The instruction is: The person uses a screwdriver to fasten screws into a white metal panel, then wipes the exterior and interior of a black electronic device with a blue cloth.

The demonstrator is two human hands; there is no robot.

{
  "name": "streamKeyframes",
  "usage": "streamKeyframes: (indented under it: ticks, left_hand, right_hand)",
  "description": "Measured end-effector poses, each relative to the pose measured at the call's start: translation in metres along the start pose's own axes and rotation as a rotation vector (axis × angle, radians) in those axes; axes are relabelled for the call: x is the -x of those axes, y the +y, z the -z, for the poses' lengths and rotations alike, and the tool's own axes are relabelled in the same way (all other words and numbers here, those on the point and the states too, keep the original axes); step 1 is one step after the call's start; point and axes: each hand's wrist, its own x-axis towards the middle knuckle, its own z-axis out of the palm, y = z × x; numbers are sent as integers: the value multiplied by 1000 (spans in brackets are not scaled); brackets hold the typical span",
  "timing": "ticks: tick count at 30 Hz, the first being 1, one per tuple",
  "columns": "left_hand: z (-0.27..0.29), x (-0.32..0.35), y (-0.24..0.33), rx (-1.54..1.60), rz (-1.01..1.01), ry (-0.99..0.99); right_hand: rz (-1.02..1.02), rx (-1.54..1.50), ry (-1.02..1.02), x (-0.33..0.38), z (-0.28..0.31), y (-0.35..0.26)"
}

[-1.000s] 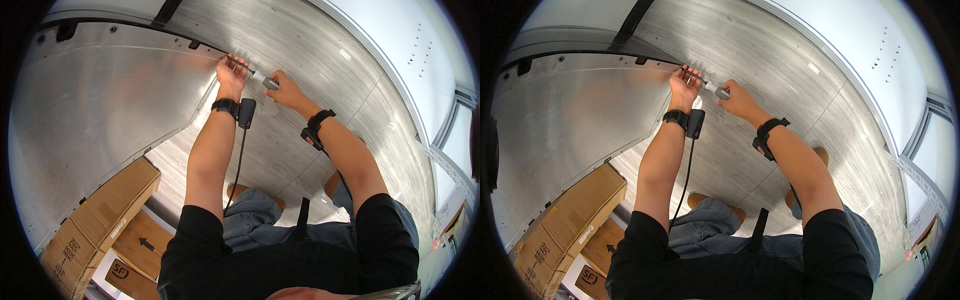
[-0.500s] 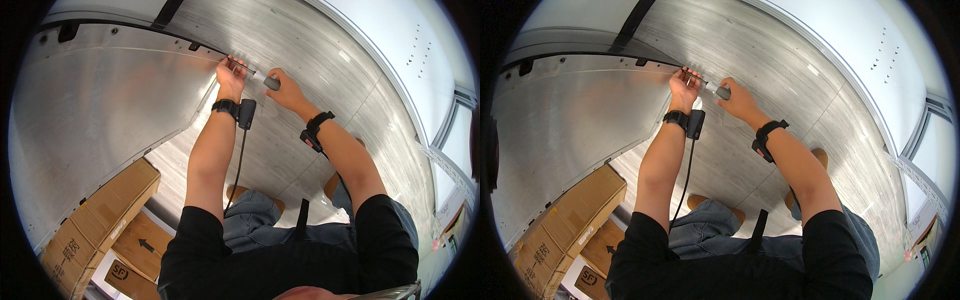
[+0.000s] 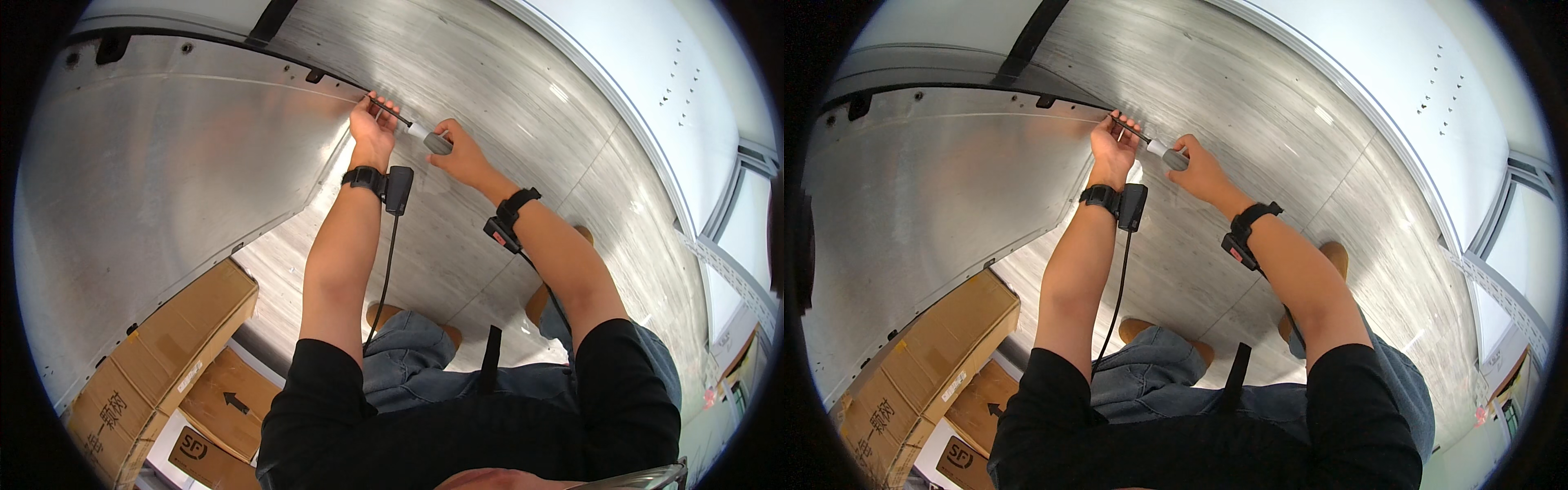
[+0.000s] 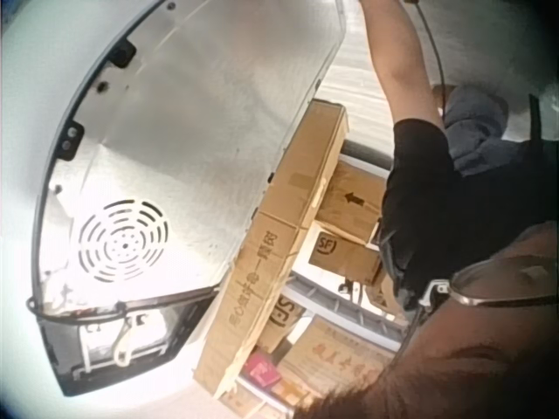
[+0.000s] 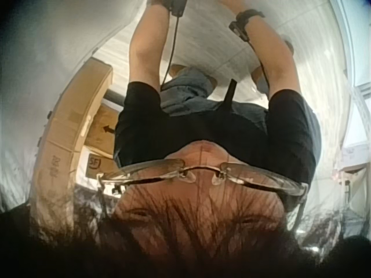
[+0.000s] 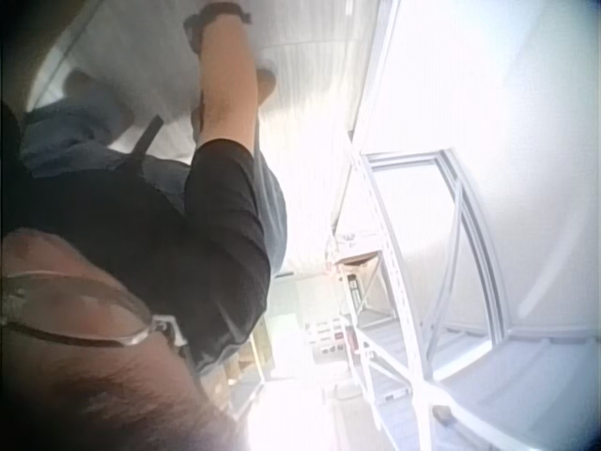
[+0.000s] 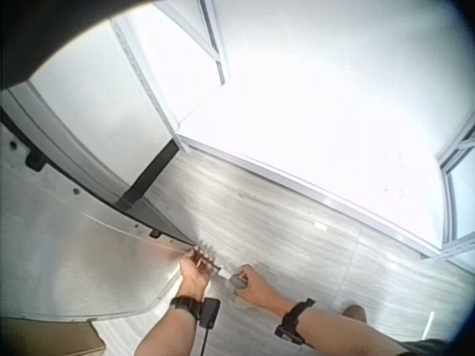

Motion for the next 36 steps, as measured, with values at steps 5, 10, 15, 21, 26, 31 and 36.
streamKeyframes:
  ticks: [5,10,15,21,26,31,36]
  left_hand:
    - [7,5,-6,-23,28,-63]
    - [-21,43,-17,-98,61,-141]
    - [-86,93,-8,-78,84,-531]
    - [-196,226,-8,-238,60,-929]
    - [-243,257,-56,-493,2,-995]
    - [-267,244,-134,-863,-43,-975]
    - [-283,224,-201,-1066,-57,-889]
  right_hand:
    - [-185,-79,-49,12,20,-24]
    - [-300,2,-117,32,91,-74]
    - [-207,355,-111,73,203,-198]
    - [-116,594,34,176,347,-301]
    - [-74,401,164,231,417,-237]
    - [-121,-150,227,259,428,-76]
    - [-149,-660,409,275,387,42]
